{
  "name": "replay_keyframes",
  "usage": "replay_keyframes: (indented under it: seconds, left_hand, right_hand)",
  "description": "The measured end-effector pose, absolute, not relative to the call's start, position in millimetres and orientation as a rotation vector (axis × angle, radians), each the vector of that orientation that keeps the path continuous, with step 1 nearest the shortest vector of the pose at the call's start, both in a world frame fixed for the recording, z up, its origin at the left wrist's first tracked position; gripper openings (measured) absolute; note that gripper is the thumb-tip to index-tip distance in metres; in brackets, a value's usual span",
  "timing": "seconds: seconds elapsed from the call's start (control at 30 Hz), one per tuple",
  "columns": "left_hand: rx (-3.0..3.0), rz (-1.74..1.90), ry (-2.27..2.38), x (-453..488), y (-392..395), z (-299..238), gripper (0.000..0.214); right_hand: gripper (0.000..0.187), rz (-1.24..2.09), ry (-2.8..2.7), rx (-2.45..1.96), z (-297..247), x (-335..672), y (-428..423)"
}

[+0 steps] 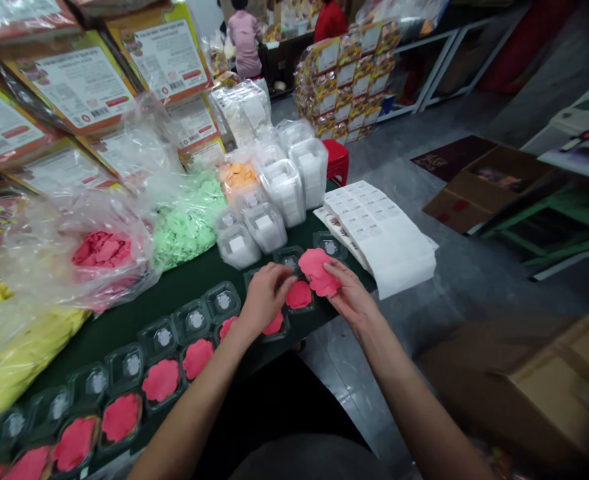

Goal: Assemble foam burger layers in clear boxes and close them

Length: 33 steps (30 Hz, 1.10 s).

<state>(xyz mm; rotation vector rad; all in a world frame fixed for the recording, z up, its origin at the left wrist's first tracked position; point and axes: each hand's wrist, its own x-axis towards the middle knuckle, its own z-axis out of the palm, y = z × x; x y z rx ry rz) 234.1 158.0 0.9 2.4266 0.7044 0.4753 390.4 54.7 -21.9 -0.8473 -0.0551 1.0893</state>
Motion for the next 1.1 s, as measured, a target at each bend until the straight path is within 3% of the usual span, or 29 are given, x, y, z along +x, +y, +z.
replay_keyframes:
  seconds: [0.13,0.33,0.5,0.7,0.87,1.1]
  left_hand:
    - [2.124,0.654,0.758,249,174,8,0.044]
    - [2.198,0.751,0.701,258,178,13,0.018]
    - [2.475,0.803,0.714,257,165,17,0.027]
    - [1.905,1.055,0.722,269,166,29,0.025]
    - [1.726,0.8,0.619,293,167,19,0.021]
    - [2.21,0.343,0.454,331,144,-18,0.019]
  right_hand:
    - [0.037,1.146,-0.111,-0.838,-18,383,64]
    - [0.046,1.254,-0.126,-0.796,-16,378,71]
    - [0.047,1.245,-0.138,-0.782,-15,380,63]
    - [0.048,1.182,-0.153,-0.772,-11,399,50]
    - [0.042,0.926,-0.138,-0.852,-5,443,31]
    - [0.04,0.838,-0.124,-0.899,-4,460,15]
